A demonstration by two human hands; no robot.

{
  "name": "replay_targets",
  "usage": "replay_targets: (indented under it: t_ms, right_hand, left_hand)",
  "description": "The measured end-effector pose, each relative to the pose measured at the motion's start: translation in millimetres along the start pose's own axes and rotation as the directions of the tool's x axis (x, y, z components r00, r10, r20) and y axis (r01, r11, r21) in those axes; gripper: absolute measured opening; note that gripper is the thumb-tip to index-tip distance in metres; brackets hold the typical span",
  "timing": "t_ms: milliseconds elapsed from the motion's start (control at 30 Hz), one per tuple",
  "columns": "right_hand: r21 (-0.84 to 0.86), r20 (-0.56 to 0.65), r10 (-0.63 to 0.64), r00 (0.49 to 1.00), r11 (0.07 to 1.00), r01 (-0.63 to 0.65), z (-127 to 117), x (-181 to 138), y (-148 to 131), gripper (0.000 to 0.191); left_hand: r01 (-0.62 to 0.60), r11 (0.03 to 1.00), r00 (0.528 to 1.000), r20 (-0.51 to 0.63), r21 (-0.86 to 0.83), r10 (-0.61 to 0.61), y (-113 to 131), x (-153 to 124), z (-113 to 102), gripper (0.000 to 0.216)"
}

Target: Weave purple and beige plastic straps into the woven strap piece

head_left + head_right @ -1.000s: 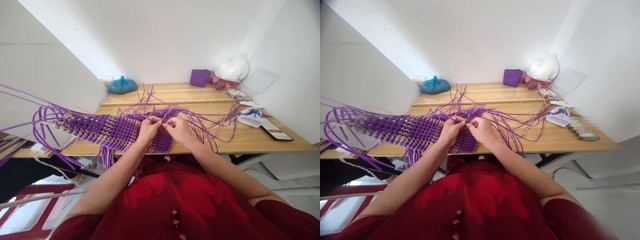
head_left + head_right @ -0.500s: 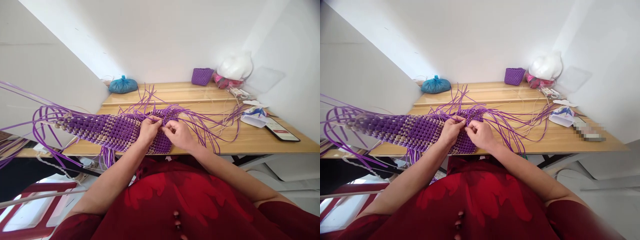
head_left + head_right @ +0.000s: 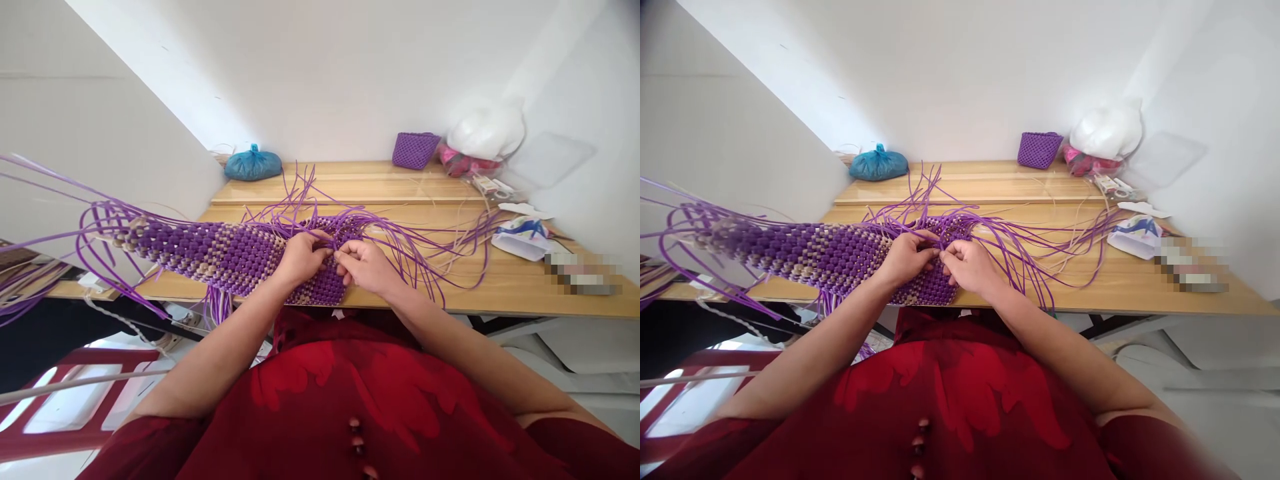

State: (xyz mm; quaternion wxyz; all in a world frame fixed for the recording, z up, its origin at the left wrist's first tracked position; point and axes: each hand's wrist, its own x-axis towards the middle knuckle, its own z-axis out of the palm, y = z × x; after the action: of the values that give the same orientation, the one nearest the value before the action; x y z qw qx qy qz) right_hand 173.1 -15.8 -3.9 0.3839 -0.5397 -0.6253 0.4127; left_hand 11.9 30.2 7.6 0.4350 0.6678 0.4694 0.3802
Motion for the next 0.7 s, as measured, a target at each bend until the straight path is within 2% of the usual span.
replay_targets:
  t_ms: [33,100,167,200,233,300,367,433,567,700]
  right_hand:
    - [-0.004,0.004,-0.002,1.000,1.000,0.002,1.5,-2.3,-1.3,0.017]
    - [-0.168,-0.061,-0.129,0.990,0.979,0.117,4.2,-9.1,-2.0,0.018]
    - [-0.418,-0.110,-0.341,0.933,0.868,0.268,5.3,-16.2,-0.5,0.022]
    - [-0.490,-0.103,-0.413,0.905,0.813,0.315,5.0,-18.8,0.8,0.024]
    - [-0.503,-0.092,-0.434,0.896,0.797,0.334,4.4,-20.4,2.2,0.024]
    - [-0.373,-0.087,-0.343,0.935,0.882,0.288,2.7,-20.1,4.9,0.022]
    - [-0.187,-0.071,-0.175,0.982,0.969,0.160,1.4,-16.4,6.7,0.023]
    - [-0.107,-0.049,-0.084,0.995,0.991,0.078,1.3,-11.6,7.5,0.027]
    - [-0.168,-0.090,-0.075,0.993,0.984,0.060,4.4,-7.6,6.8,0.027]
    - [-0.159,-0.109,-0.068,0.992,0.986,0.051,6.7,-10.5,4.4,0.027]
  left_hand:
    - [0.010,0.999,1.000,-0.014,-0.043,-0.011,-0.4,0.0,2.3,0.018]
    - [0.009,0.991,1.000,-0.021,-0.131,-0.012,-1.5,-0.5,6.2,0.014]
    - [-0.018,0.982,1.000,-0.028,-0.190,0.013,-2.6,-1.9,8.3,0.015]
    - [-0.033,0.978,0.999,-0.031,-0.205,0.027,-3.1,-2.8,8.7,0.016]
    - [-0.050,0.976,0.998,-0.038,-0.211,0.043,-3.5,-3.9,8.8,0.017]
    - [-0.097,0.974,0.994,-0.060,-0.204,0.086,-3.6,-5.9,8.5,0.018]
    - [-0.133,0.975,0.990,-0.080,-0.179,0.120,-3.0,-7.1,8.7,0.018]
    - [-0.114,0.975,0.992,-0.079,-0.190,0.100,-2.4,-7.2,9.5,0.018]
    - [-0.010,0.962,0.999,-0.049,-0.274,-0.004,-2.5,-6.2,10.7,0.018]
    - [-0.027,0.950,1.000,0.001,-0.312,0.029,-3.8,-6.5,8.4,0.022]
